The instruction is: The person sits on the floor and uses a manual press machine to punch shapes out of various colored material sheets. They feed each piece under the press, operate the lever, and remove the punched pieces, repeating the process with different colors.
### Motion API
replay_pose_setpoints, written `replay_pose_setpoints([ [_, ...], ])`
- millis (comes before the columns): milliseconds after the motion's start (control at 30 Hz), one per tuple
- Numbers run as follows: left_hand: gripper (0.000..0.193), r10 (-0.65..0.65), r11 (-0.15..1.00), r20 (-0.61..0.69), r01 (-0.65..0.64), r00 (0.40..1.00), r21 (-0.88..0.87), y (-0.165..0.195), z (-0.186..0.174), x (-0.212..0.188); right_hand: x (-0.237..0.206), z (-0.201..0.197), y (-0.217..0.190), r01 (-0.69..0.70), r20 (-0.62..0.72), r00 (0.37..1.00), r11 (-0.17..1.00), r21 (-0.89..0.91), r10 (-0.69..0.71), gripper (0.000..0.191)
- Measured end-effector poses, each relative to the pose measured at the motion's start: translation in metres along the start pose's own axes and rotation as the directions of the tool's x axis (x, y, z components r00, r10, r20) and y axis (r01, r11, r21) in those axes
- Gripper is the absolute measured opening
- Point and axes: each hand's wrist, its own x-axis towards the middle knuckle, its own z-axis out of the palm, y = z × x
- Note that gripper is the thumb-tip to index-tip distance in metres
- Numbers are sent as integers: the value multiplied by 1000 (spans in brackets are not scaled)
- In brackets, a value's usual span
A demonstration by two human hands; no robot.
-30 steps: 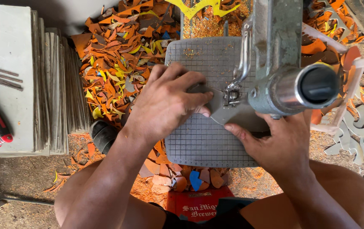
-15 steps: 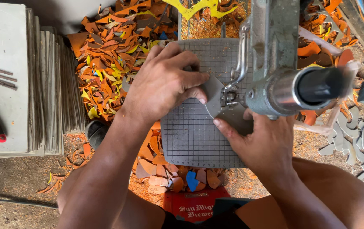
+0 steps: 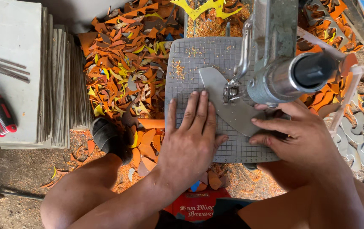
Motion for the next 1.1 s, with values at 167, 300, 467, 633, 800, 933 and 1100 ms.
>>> replay_pose_setpoints([
  [167,66,3,1000,15,-3,1000,21,-1,6,4,0,7,-5,18,-53,998,1000,12,-17,45],
  [300,64,-2,1000,7,1,1000,19,-3,9,9,3,12,-17,47,-93,994,999,-24,-49,44],
  [467,62,-1,999,4,1,1000,51,-6,11,14,2,18,-31,40,-126,990,992,-118,-55,41],
  [633,62,-34,999,-25,34,999,5,-8,10,18,1,25,-42,-23,-148,989,992,-125,4,39],
  [800,57,-51,999,-34,51,998,-8,-12,9,20,3,34,-48,-2,-224,974,993,-116,-24,38],
  [933,54,-57,998,-24,57,998,-5,-15,8,22,-1,44,-53,-25,-269,963,990,-140,-14,38],
  [1100,52,-59,998,-13,59,998,18,-18,9,27,0,52,-55,-39,-315,949,978,-205,-28,37],
])
